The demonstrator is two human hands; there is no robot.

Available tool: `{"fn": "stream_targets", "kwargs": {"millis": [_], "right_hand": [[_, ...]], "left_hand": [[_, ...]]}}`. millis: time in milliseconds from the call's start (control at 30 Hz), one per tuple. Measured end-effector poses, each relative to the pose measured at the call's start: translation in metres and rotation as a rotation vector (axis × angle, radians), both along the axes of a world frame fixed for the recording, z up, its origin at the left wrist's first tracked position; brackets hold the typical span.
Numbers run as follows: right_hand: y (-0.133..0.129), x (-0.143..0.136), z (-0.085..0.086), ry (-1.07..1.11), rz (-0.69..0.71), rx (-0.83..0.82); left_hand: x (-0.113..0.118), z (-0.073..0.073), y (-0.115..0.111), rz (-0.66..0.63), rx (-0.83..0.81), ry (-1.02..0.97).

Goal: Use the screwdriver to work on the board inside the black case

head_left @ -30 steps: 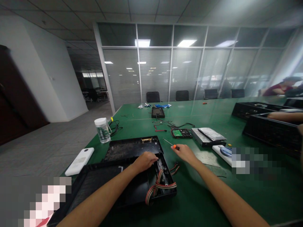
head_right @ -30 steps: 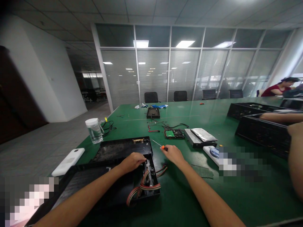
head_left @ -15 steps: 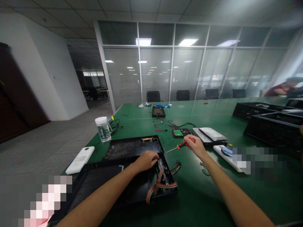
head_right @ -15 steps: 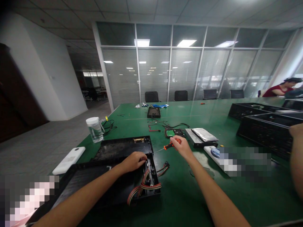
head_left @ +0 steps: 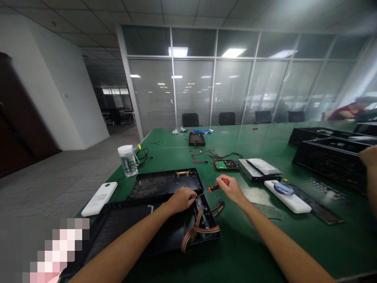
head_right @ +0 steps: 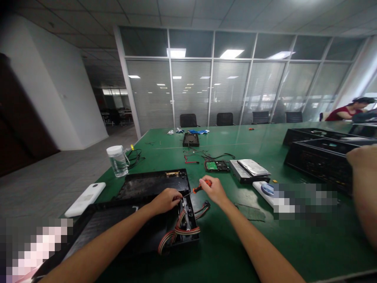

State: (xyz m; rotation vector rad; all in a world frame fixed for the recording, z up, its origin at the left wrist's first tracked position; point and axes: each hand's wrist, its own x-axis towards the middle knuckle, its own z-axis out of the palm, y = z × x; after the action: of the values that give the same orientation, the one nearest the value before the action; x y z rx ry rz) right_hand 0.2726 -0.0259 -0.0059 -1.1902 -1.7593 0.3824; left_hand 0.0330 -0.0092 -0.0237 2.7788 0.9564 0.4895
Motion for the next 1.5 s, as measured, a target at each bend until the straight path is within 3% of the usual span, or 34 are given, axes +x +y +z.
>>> {"fn": "stream_targets", "kwargs": {"millis": [267,367,500,667,833,1000,1133,1267,1400,1500], "right_hand": [[-0.006,-0.004,0.008,-0.166,-0.027,0.05],[-0.015,-0.015,0.029,-0.408,-0.08,0.093],[-0.024,-0.042,0.069,-0.754,-0.19,0.094],[-0.024,-0.073,0.099,-0.955,-0.074,0.069],[-0.028,-0.085,0.1,-0.982,-0.284,-0.034],[-0.027,-0.069,0.106,-0.988,-0.068,-0.065],[-0.02,-0.058,0.108,-0.999,-0.234,-0.146],[-0.021,-0.058,0.108,-0.941,-0.061,-0.158],[-0.027,-0.066,0.105,-0.967,-0.194,-0.134],[-0.029,-0.07,0.105,-0.964,-0.175,-0.112]], "left_hand": [[0.0,-0.003,0.001,-0.009,0.011,-0.01],[0.001,-0.005,0.001,-0.007,0.013,-0.026],[0.001,-0.007,0.001,0.0,0.037,-0.037],[0.001,-0.007,0.001,0.019,0.044,-0.029],[0.001,-0.007,0.001,0.003,0.004,-0.031],[0.002,-0.007,0.001,0.034,0.027,-0.006],[0.003,-0.005,0.001,0.024,0.018,-0.005],[0.003,-0.005,0.001,0.043,0.007,0.012],[0.003,-0.007,0.001,0.056,-0.007,0.001],[0.002,-0.008,0.0,0.044,0.0,-0.014]]}}
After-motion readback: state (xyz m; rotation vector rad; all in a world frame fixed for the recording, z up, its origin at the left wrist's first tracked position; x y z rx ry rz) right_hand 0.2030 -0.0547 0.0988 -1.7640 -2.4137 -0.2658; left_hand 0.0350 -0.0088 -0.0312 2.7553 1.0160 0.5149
